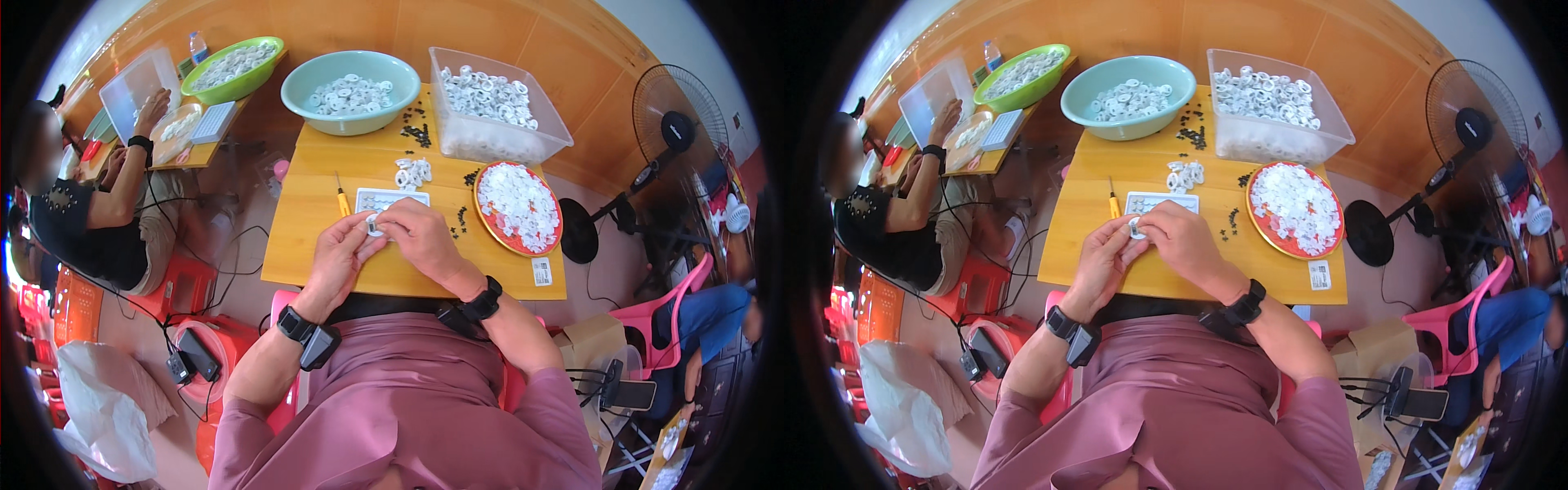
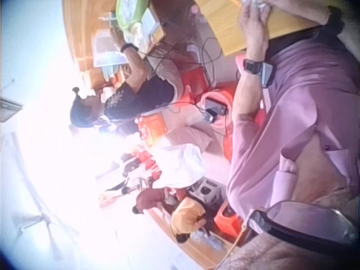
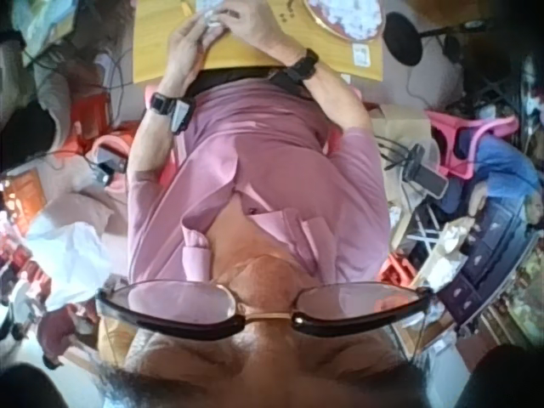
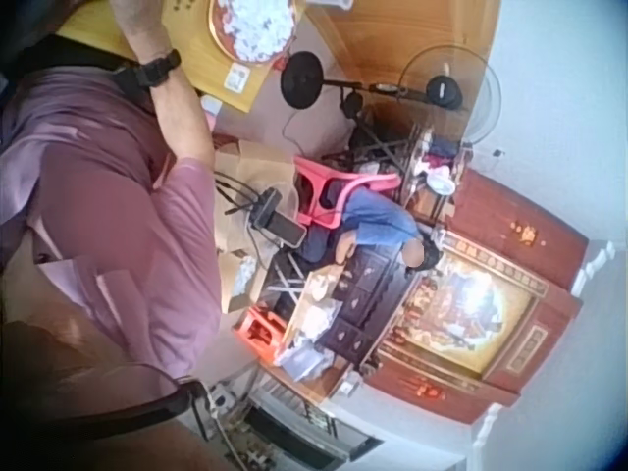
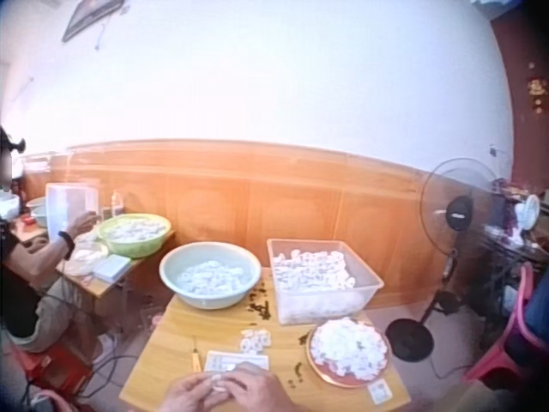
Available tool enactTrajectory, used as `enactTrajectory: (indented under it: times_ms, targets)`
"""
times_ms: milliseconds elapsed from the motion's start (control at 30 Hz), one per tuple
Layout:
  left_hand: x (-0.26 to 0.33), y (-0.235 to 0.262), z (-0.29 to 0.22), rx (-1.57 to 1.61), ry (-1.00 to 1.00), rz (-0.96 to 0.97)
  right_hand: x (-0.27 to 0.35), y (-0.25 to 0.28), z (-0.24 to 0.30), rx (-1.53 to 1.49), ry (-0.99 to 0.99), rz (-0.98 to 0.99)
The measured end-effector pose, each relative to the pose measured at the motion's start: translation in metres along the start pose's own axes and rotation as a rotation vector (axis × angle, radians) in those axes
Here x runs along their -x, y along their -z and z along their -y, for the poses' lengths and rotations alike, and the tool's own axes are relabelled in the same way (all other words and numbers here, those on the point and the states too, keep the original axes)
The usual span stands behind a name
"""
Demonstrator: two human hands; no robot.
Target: The person assembles components by hand, picking up a white plastic base and a small black part, fitting the part into the base, and placing the unit into a white plastic tray.
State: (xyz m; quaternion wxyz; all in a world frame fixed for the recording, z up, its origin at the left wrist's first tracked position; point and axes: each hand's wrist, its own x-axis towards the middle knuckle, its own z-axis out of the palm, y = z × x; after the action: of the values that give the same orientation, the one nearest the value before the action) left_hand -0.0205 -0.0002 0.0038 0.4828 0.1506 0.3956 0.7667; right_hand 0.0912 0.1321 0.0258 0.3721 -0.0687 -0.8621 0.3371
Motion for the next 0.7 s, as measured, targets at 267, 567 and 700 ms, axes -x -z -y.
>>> enactTrajectory:
  times_ms: [267, 567, 700]
  targets:
    - [0.002, 0.000, 0.000, -0.007, -0.019, 0.018, -0.001, -0.003, 0.012, 0.046, -0.195, 0.070]
    - [-0.002, 0.003, 0.001, -0.067, -0.027, 0.033, 0.003, -0.009, 0.002, 0.084, -0.245, 0.030]
    - [-0.001, -0.009, -0.006, -0.148, 0.001, 0.018, 0.000, 0.000, -0.009, -0.295, -0.444, 0.092]
